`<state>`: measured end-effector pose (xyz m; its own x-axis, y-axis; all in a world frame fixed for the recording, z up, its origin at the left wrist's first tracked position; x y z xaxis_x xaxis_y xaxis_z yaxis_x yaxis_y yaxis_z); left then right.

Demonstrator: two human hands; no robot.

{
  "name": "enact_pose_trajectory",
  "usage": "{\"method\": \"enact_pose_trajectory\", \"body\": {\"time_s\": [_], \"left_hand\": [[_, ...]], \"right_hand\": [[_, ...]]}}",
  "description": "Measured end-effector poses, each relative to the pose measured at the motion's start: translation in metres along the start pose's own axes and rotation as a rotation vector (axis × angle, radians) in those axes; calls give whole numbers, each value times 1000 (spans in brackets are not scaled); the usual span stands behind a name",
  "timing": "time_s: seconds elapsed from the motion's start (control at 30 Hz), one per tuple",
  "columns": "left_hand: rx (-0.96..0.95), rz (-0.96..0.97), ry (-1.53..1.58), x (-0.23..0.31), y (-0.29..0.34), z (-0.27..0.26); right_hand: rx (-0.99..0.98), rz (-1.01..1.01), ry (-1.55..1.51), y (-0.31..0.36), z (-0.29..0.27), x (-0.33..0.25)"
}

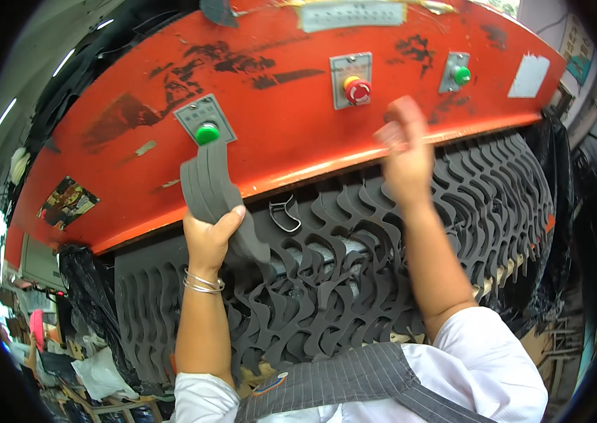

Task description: Using a hydraulic clicker press to cut shoe components from a sheet of synthetic material.

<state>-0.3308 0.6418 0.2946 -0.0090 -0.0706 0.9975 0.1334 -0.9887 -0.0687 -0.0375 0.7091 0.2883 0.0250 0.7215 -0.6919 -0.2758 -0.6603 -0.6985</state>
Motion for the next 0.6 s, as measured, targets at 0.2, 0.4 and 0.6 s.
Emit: {"method": "enact_pose_trajectory", "body": {"time_s": [0.2, 0.4, 0.6], "left_hand": [[243, 683, -365, 45, 8, 28], [8, 273, -119, 46, 47, 28], [-289, -121, 785, 5, 103, 27]], "right_hand": [[519, -412, 698, -112, -105, 9], [357, -367, 690, -64, -118, -13], [-426, 180, -74, 105, -42, -64]]}}
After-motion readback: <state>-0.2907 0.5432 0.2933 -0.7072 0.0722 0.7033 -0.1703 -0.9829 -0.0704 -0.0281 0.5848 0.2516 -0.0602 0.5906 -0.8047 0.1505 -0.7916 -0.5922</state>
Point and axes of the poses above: each hand's wrist, its own y-axis away from the middle knuckle, its own z-axis out of the palm, x = y × z, the point moved 1 cm from there along -y, towards the middle knuckle, and after that the axes turned 11 degrees about -z, right-handed, at the moved point
